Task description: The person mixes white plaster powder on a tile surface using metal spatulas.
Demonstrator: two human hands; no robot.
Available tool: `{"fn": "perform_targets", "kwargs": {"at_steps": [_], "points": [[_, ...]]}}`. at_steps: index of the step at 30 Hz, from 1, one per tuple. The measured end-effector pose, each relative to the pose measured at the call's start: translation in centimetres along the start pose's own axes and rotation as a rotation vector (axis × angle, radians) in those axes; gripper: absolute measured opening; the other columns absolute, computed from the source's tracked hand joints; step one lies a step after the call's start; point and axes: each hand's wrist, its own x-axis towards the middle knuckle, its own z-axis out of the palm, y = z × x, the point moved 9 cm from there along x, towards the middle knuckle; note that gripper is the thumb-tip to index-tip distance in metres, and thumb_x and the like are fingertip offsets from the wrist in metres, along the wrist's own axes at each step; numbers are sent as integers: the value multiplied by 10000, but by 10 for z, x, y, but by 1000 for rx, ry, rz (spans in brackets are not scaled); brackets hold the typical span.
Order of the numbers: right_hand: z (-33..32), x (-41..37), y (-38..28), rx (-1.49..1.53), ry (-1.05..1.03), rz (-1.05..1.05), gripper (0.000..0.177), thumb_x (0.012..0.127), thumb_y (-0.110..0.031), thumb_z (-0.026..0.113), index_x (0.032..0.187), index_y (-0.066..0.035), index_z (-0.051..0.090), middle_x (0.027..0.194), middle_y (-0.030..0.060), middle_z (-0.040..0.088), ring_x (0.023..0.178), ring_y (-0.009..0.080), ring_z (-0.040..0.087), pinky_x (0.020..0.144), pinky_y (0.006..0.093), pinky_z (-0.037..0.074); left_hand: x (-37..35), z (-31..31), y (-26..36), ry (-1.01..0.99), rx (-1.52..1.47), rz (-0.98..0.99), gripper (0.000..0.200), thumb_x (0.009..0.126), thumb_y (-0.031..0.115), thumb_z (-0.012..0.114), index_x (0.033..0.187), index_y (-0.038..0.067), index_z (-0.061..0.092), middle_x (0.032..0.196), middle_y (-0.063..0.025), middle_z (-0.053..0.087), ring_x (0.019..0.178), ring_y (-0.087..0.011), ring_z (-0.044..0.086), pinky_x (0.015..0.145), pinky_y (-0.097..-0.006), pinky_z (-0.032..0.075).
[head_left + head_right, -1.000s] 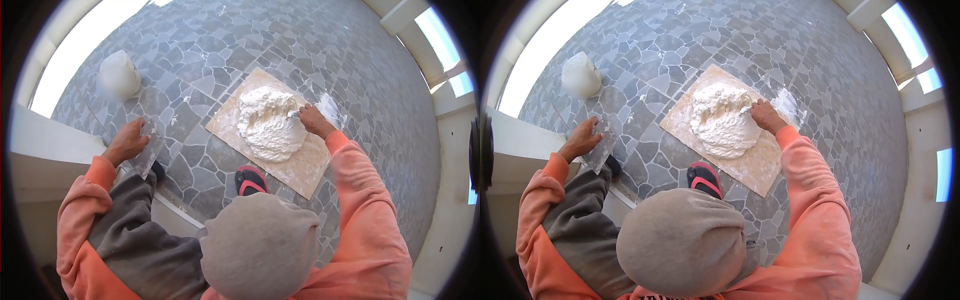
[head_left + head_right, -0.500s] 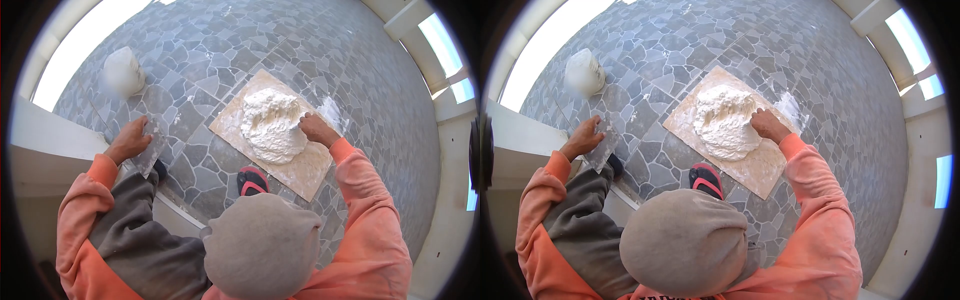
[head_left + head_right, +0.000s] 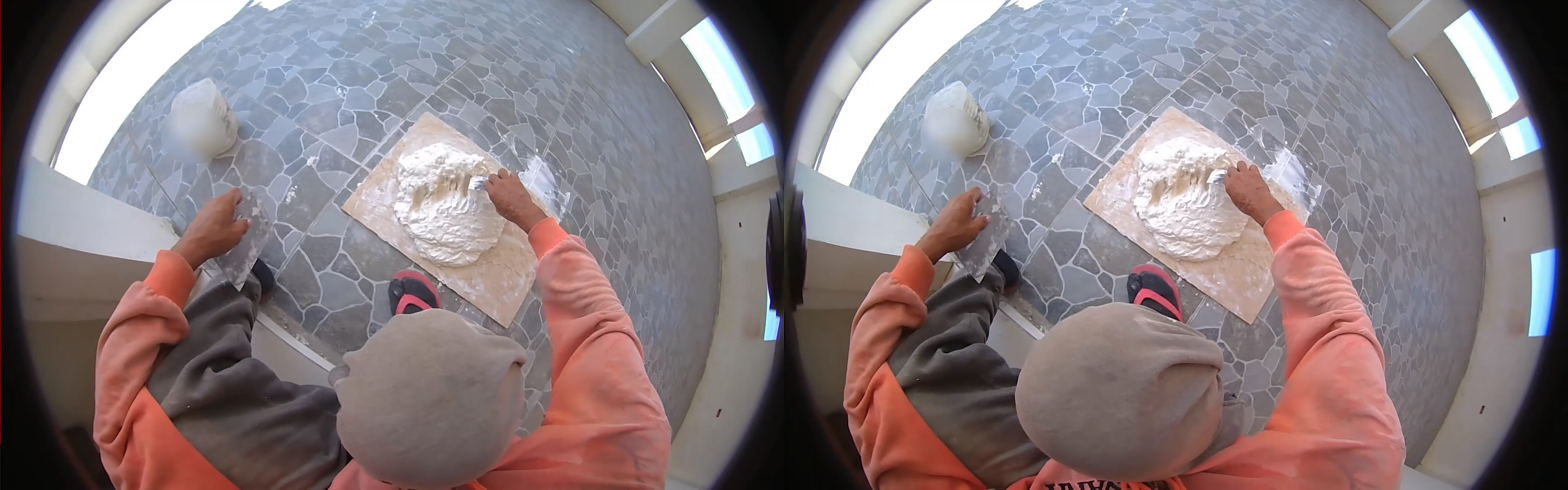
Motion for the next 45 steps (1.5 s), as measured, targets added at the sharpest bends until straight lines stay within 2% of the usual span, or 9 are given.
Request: {"fn": "perform_targets", "kwargs": {"at_steps": [4,10,14,20,24,30,34,40,45], "points": [[29,-11,-20,84,-253,-197,139,824,-55,550,873,-9,672,960,122,637,972,302,587,821,420,487,-3,-4,4,-27,-4,-28,404,815,137,642,1138,-80,530,1017,-314,616,1012,-470,573,868,-480,443],[1,2,-1,40,19,-32,114,787,-32,587,855,-16,678,968,117,640,972,295,587,815,409,495,-1,-2,-3,1,8,-23,392,816,134,642,1126,-77,531,1011,-315,617,1003,-466,579,859,-483,444],[23,-5,-16,152,-231,-168,142,765,-19,608,890,-14,675,946,110,635,999,292,580,819,430,497,-3,-4,-2,-2,-8,-15,405,815,136,644,1141,-75,532,1012,-316,618,1002,-467,581,864,-489,442],[11,5,17,-35,-17,54,155,835,-66,543,903,-38,680,982,97,634,1024,282,570,821,439,495,-1,-1,-5,8,9,-17,413,813,137,645,1146,-78,528,1004,-317,619,999,-466,582,861,-487,446],[33,-1,-4,45,-249,-171,183,855,-78,518,922,-35,682,1008,91,638,1023,276,566,821,426,484,-2,-5,1,2,-3,-24,416,811,136,645,1146,-81,526,993,-319,620,992,-469,583,860,-486,448],[19,7,22,-14,-63,32,159,837,-77,549,899,-34,689,1017,91,640,1031,281,567,839,419,481,0,-1,-4,-4,-6,-7,409,810,134,644,1135,-86,529,964,-318,624,970,-475,588,856,-487,448],[33,-5,4,72,-260,-118,150,819,-54,566,901,-32,689,1024,103,633,1040,290,567,827,404,501,-3,-4,-2,1,-17,-34,408,809,130,641,1136,-87,529,964,-319,623,969,-473,589,852,-486,450],[40,-7,33,57,-126,87,148,772,-28,607,889,-28,697,1010,114,649,1045,303,577,859,417,505,0,-1,-6,25,15,0,398,814,139,645,1121,-85,527,970,-322,621,968,-477,585,848,-488,447],[22,-2,36,90,-244,-9,162,767,-35,611,914,-28,678,1013,109,636,1035,302,573,840,436,498,0,3,-8,-16,5,-3,398,815,139,643,1119,-88,523,956,-319,616,952,-476,583,833,-494,443]]}}
